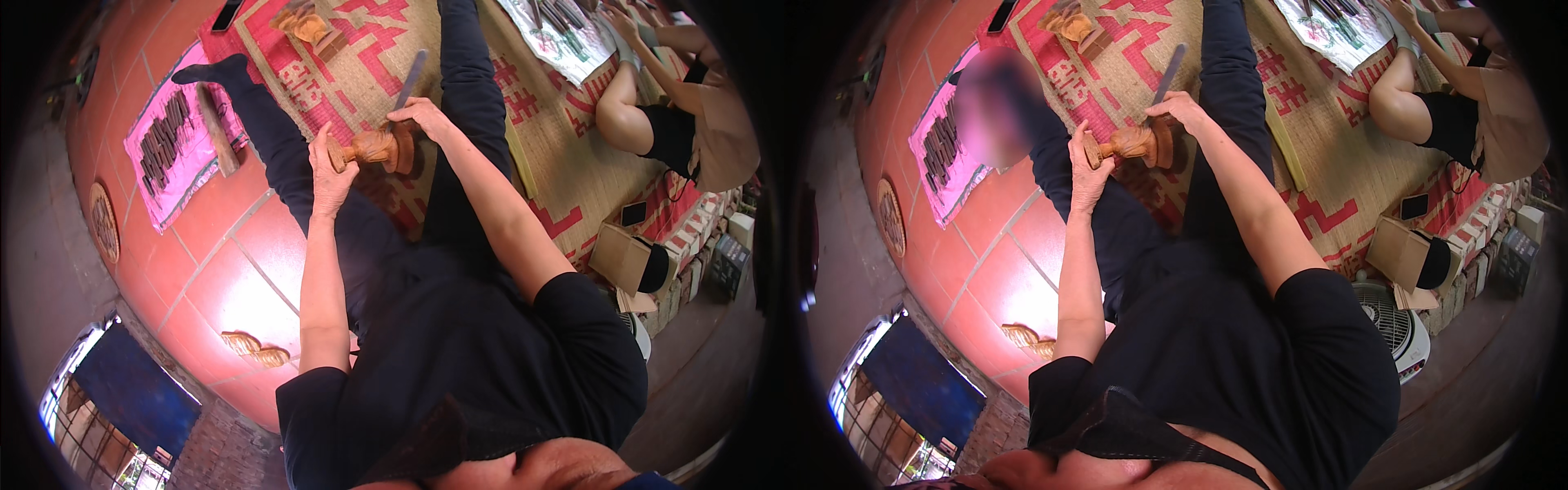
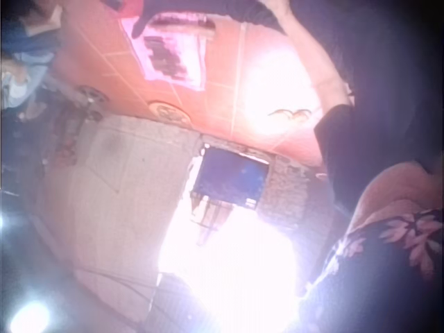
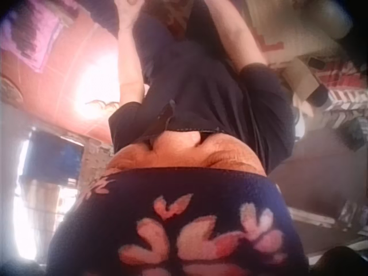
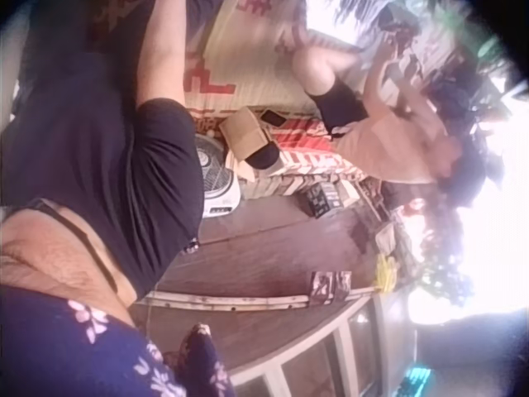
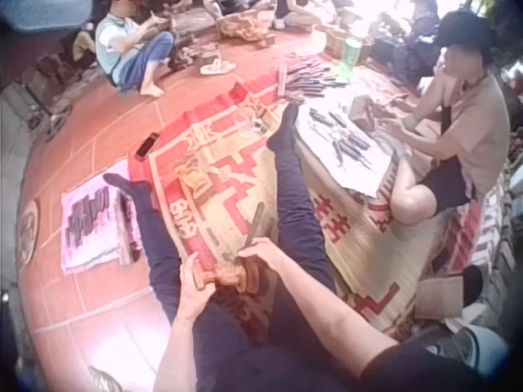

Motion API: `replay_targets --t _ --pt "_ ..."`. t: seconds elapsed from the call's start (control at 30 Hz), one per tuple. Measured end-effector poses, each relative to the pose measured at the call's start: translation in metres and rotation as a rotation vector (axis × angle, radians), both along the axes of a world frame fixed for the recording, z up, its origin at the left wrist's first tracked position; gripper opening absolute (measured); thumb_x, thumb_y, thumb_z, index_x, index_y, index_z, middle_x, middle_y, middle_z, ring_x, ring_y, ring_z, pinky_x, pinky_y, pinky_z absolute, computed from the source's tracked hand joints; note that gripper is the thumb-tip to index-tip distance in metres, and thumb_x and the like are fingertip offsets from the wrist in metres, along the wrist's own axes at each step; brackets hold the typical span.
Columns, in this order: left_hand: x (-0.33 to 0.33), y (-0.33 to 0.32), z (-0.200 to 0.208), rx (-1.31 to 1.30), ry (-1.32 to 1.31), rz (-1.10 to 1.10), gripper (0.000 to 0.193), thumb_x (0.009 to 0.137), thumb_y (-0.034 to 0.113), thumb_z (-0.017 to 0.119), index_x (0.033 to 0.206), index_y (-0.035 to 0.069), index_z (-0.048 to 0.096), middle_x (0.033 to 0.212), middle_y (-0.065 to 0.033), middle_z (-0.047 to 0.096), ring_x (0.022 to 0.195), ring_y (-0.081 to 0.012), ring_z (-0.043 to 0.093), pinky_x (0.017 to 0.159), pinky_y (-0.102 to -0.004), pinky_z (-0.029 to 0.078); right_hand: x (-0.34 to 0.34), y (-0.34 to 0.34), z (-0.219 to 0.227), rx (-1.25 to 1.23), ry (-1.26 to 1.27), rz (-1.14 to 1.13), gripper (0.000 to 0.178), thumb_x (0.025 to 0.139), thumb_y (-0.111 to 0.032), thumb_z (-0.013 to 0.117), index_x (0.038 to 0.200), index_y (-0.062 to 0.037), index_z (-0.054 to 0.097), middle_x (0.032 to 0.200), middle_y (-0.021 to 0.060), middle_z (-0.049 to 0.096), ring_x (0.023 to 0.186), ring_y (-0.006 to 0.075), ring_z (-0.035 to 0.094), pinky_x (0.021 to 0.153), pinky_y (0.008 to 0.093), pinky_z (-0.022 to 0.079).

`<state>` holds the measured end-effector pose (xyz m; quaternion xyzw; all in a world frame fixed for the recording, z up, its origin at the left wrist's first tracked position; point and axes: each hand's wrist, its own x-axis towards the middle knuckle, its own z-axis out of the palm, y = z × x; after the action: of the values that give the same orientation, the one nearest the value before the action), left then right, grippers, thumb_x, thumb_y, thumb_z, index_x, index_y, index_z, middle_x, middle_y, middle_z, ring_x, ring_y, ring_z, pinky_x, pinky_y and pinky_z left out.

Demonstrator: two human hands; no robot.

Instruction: The person sits on a mat and carves a small piece of wood using a knife. They hold the wood in their left hand and use the knife in their right hand to shape it, occasionally rotating the piece. The carved wood remains in their hands during the clip.

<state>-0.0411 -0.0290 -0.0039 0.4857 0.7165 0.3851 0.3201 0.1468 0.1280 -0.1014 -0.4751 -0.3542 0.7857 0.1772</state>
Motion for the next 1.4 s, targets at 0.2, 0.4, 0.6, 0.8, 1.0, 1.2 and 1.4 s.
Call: replay_targets --t 0.2,0.4,0.6,0.8,1.0,1.2,1.4 --pt "0.004 0.0 0.005 -0.002 0.042 -0.008 0.082 0.066 0.003 0.066 0.142 0.015 0.038 0.13 -0.0126 0.043 0.125 -0.0327 0.04 0.109 -0.0415 0.033 -0.001 -0.002 0.011 -0.021 0.014 -0.026 0.023 0.073 -0.018 0.081 0.086 -0.0067 0.067 0.085 0.004 0.068 0.079 0.0159 0.062 0.073 0.033 0.045" --pt "0.007 0.001 0.008 -0.007 0.097 -0.027 0.081 0.067 -0.001 0.065 0.143 0.015 0.039 0.126 -0.0122 0.043 0.124 -0.0293 0.044 0.108 -0.0381 0.035 -0.002 -0.002 0.004 0.012 0.001 -0.011 0.021 0.073 -0.017 0.08 0.088 -0.0084 0.068 0.085 0.0026 0.068 0.077 0.0156 0.062 0.073 0.0325 0.046" --pt "0.004 -0.002 0.001 0.007 0.024 -0.006 0.081 0.066 0.002 0.065 0.142 0.016 0.039 0.132 -0.0128 0.043 0.126 -0.033 0.04 0.11 -0.0415 0.033 0.002 -0.001 0.009 -0.032 -0.003 0.015 0.022 0.075 -0.016 0.079 0.088 -0.0053 0.066 0.088 0.0043 0.068 0.087 0.0153 0.064 0.076 0.0305 0.048" --pt "0.006 -0.002 0.006 0.002 0.091 -0.034 0.081 0.067 -0.004 0.064 0.143 0.015 0.039 0.128 -0.0119 0.043 0.127 -0.029 0.043 0.108 -0.0385 0.036 -0.001 -0.002 0.022 -0.044 -0.051 -0.014 0.022 0.075 -0.018 0.08 0.086 -0.0076 0.064 0.087 0.0043 0.067 0.084 0.0155 0.063 0.075 0.0321 0.048" --pt "0.006 -0.001 0.007 0.004 0.086 -0.031 0.082 0.067 -0.003 0.065 0.143 0.015 0.039 0.129 -0.0119 0.043 0.126 -0.0291 0.043 0.108 -0.0388 0.035 0.004 -0.002 0.005 -0.035 -0.011 0.027 0.023 0.075 -0.018 0.081 0.08 -0.0076 0.061 0.085 0.0048 0.067 0.082 0.0164 0.064 0.075 0.0326 0.048" --pt "0.009 0.0 0.01 0.01 0.121 -0.049 0.082 0.066 -0.003 0.066 0.142 0.015 0.04 0.127 -0.0121 0.044 0.125 -0.0291 0.044 0.108 -0.0385 0.036 -0.001 -0.004 0.024 -0.024 -0.085 -0.026 0.022 0.075 -0.019 0.081 0.081 -0.009 0.062 0.085 0.0042 0.067 0.08 0.0149 0.063 0.075 0.0324 0.047" --pt "0.008 -0.002 0.007 0.003 0.102 -0.026 0.081 0.067 -0.002 0.066 0.142 0.016 0.04 0.129 -0.0114 0.045 0.125 -0.0288 0.044 0.108 -0.0379 0.035 0.002 -0.004 0.016 -0.031 -0.041 0.021 0.021 0.076 -0.02 0.08 0.083 -0.0087 0.064 0.085 0.0042 0.068 0.08 0.0144 0.063 0.074 0.0316 0.047"
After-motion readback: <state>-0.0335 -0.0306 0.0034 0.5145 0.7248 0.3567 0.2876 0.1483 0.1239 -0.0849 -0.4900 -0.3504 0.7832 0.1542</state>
